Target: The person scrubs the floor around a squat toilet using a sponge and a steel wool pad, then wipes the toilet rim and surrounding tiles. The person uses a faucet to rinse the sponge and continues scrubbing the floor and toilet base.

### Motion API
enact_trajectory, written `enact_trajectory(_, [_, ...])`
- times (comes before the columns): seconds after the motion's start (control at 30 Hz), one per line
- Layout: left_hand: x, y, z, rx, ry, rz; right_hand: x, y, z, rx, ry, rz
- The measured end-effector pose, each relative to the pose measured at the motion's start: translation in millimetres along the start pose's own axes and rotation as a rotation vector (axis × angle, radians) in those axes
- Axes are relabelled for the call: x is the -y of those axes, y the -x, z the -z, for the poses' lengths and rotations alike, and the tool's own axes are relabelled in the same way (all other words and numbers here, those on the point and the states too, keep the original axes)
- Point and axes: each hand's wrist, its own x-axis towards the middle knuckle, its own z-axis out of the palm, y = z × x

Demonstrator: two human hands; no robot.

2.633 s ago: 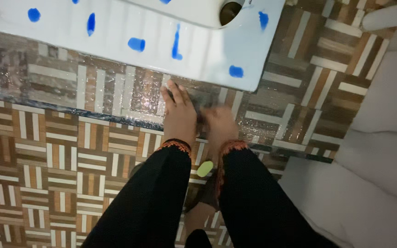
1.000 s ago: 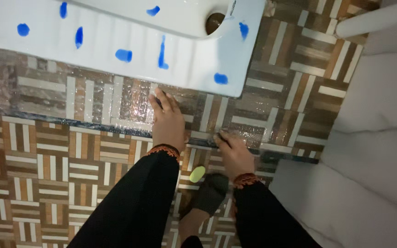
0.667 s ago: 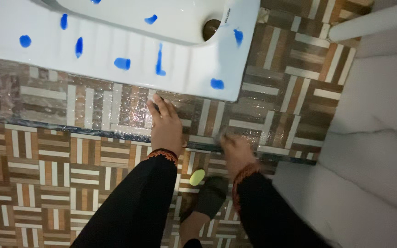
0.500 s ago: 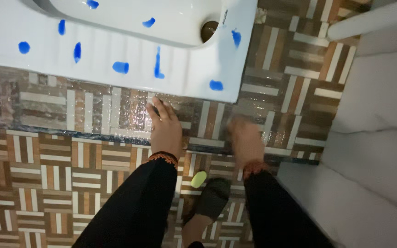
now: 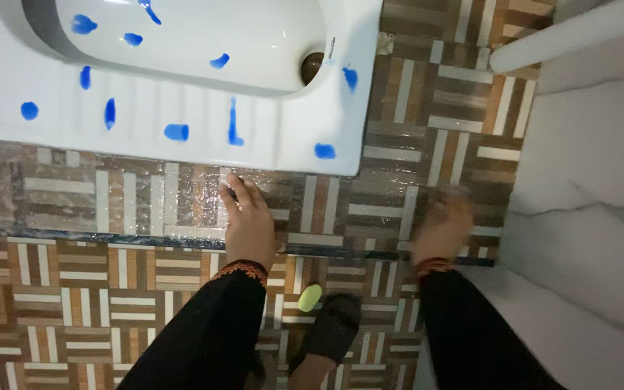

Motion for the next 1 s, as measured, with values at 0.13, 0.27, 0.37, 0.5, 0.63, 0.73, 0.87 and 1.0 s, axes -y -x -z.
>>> enact_trajectory(0.13, [7,4,14,0.021,0.009,0.038,11,53,-34,0.222,0.119,0.639])
enact_trajectory(0.27, [9,4,25,0.119,0.306,0.099,-45,80,-7,0.166,-0.202,0.586])
enact_trajectory(0.37, [3,6,34,0.038,0.501,0.147,-44,19,9,-0.063,-0.466,-0.045])
enact_trajectory(0.5, [-29,4,51,0.051,0.435,-0.017,-18,12,21,0.297,-0.337,-0.283])
enact_trajectory(0.63, [-59,-9,57,0.068,0.457,-0.121,-27,55,45,0.224,-0.042,0.454])
enact_trajectory(0.73, [-72,-21,51,-0.130,0.248,-0.201,-48,26,66,0.294,0.140,0.153])
enact_trajectory(0.87, [-79,-23,31,-0.128,0.147,-0.249,-60,-27,56,0.279,0.144,0.027])
enact_trajectory(1.0, [-82,-25,29,-0.083,0.081,-0.277,-85,5,55,0.335,0.241,0.165])
